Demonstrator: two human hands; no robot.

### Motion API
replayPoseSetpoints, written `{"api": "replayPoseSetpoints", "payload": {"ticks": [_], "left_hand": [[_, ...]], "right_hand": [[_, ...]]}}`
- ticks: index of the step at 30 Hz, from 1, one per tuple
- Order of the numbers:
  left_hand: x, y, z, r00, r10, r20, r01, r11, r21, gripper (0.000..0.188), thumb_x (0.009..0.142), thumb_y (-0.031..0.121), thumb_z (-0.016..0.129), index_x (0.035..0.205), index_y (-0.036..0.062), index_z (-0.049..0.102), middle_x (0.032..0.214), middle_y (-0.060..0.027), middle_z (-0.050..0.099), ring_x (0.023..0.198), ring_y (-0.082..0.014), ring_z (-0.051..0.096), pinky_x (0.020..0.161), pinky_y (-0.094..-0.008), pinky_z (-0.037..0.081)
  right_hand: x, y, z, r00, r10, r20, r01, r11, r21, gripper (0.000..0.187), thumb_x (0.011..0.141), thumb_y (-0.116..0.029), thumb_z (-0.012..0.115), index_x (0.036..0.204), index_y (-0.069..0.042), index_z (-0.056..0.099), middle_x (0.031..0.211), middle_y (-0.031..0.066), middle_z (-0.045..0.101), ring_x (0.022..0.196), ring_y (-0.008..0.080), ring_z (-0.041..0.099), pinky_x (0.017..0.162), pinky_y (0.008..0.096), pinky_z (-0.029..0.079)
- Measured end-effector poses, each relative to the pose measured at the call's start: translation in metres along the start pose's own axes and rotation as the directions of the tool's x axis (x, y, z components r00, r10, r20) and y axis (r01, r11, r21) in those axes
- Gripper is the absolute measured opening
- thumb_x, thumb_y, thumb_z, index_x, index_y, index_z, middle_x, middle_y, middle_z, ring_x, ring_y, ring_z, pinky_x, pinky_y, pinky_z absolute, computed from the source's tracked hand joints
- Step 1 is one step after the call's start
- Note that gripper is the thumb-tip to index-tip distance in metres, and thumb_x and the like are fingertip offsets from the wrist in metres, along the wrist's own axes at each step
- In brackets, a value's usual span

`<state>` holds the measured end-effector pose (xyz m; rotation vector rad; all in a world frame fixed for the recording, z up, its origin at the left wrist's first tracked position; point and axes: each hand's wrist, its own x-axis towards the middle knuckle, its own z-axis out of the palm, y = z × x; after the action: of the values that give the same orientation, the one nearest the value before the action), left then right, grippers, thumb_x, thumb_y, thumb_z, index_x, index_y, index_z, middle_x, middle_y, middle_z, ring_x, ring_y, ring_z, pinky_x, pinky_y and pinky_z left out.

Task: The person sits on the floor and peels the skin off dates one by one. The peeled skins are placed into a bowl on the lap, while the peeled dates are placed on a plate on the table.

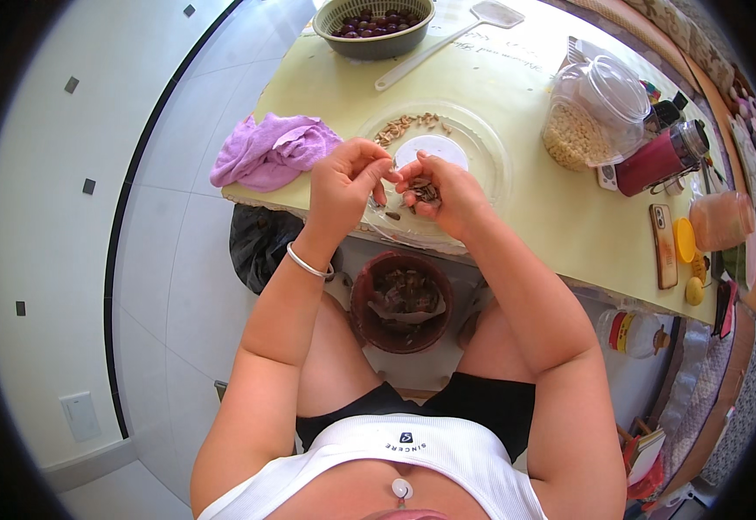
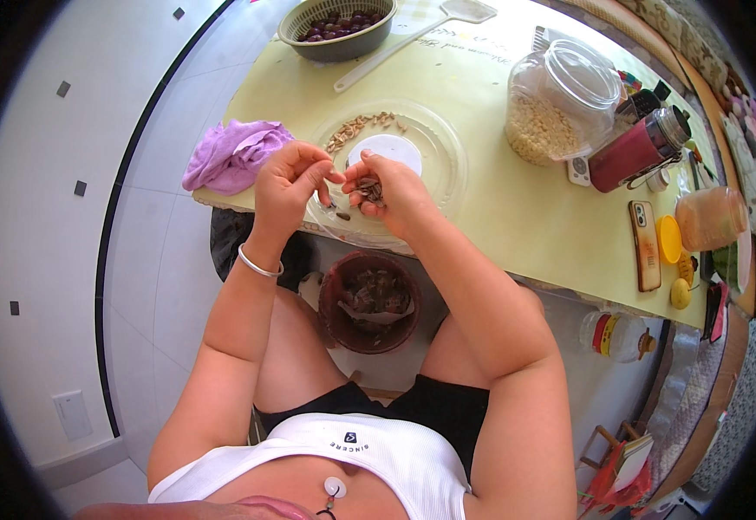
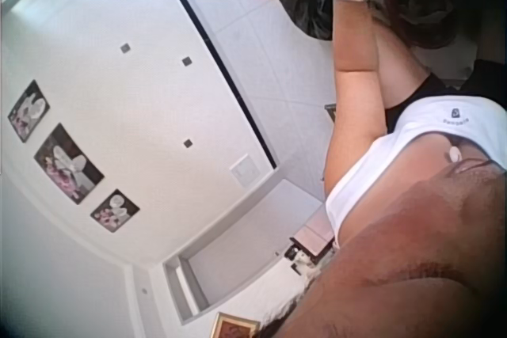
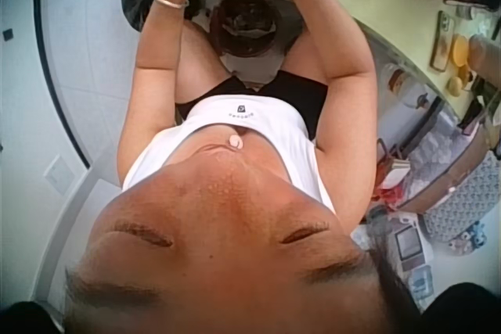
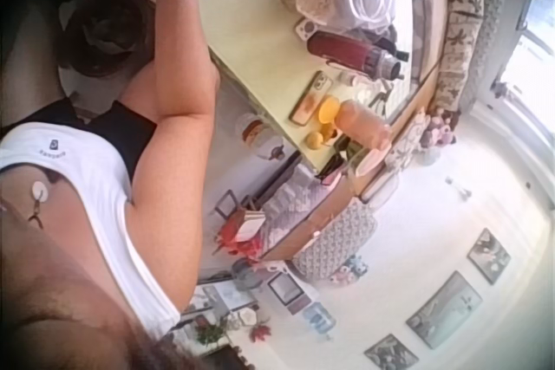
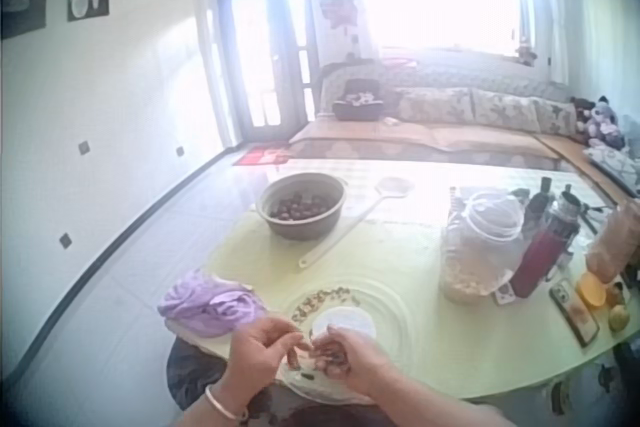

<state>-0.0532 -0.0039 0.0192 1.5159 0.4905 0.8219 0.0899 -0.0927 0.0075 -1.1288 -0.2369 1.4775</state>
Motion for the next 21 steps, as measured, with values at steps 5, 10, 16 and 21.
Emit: {"api": "replayPoseSetpoints", "payload": {"ticks": [5, 10, 16, 21], "left_hand": [[-0.006, 0.009, 0.007, 0.986, -0.128, 0.108, 0.114, 0.986, 0.121, 0.003, 0.088, 0.005, 0.063, 0.089, 0.0022, 0.062, 0.069, -0.0019, 0.062, 0.057, -0.0058, 0.055, 0.048, -0.0174, 0.04], [0.006, -0.008, -0.001, 0.981, 0.164, -0.104, -0.124, 0.941, 0.314, 0.003, 0.082, 0.004, 0.068, 0.084, 0.0024, 0.066, 0.069, -0.0035, 0.063, 0.06, -0.01, 0.057, 0.054, -0.0222, 0.043], [0.015, -0.012, -0.014, 0.884, 0.44, 0.154, -0.37, 0.461, 0.807, 0.013, 0.068, 0.0, 0.072, 0.08, 0.0046, 0.07, 0.079, -0.0085, 0.065, 0.075, -0.0238, 0.059, 0.07, -0.0332, 0.047], [0.003, -0.003, 0.001, 0.853, 0.202, 0.482, -0.49, 0.628, 0.604, 0.02, 0.061, 0.0, 0.074, 0.079, 0.0076, 0.072, 0.08, -0.0061, 0.064, 0.083, -0.0253, 0.057, 0.075, -0.0363, 0.047]], "right_hand": [[0.001, 0.003, -0.001, 0.995, -0.023, 0.097, 0.018, 0.999, 0.05, 0.036, 0.097, -0.033, 0.046, 0.086, -0.002, 0.06, 0.073, 0.0052, 0.058, 0.058, 0.012, 0.053, 0.047, 0.0237, 0.036], [0.001, -0.005, -0.009, 0.995, -0.094, 0.03, 0.091, 0.991, 0.096, 0.033, 0.095, -0.029, 0.05, 0.08, -0.002, 0.06, 0.067, 0.0041, 0.055, 0.053, 0.0112, 0.048, 0.043, 0.0232, 0.031], [-0.001, -0.015, -0.026, 0.969, -0.245, -0.025, 0.247, 0.968, 0.056, 0.03, 0.092, -0.024, 0.055, 0.074, -0.002, 0.059, 0.059, 0.0032, 0.052, 0.044, 0.0112, 0.042, 0.038, 0.0237, 0.025], [-0.003, -0.014, -0.02, 0.97, -0.232, -0.071, 0.234, 0.972, 0.022, 0.028, 0.091, -0.022, 0.056, 0.073, -0.001, 0.059, 0.058, 0.0026, 0.05, 0.043, 0.0111, 0.041, 0.038, 0.0244, 0.024]]}}
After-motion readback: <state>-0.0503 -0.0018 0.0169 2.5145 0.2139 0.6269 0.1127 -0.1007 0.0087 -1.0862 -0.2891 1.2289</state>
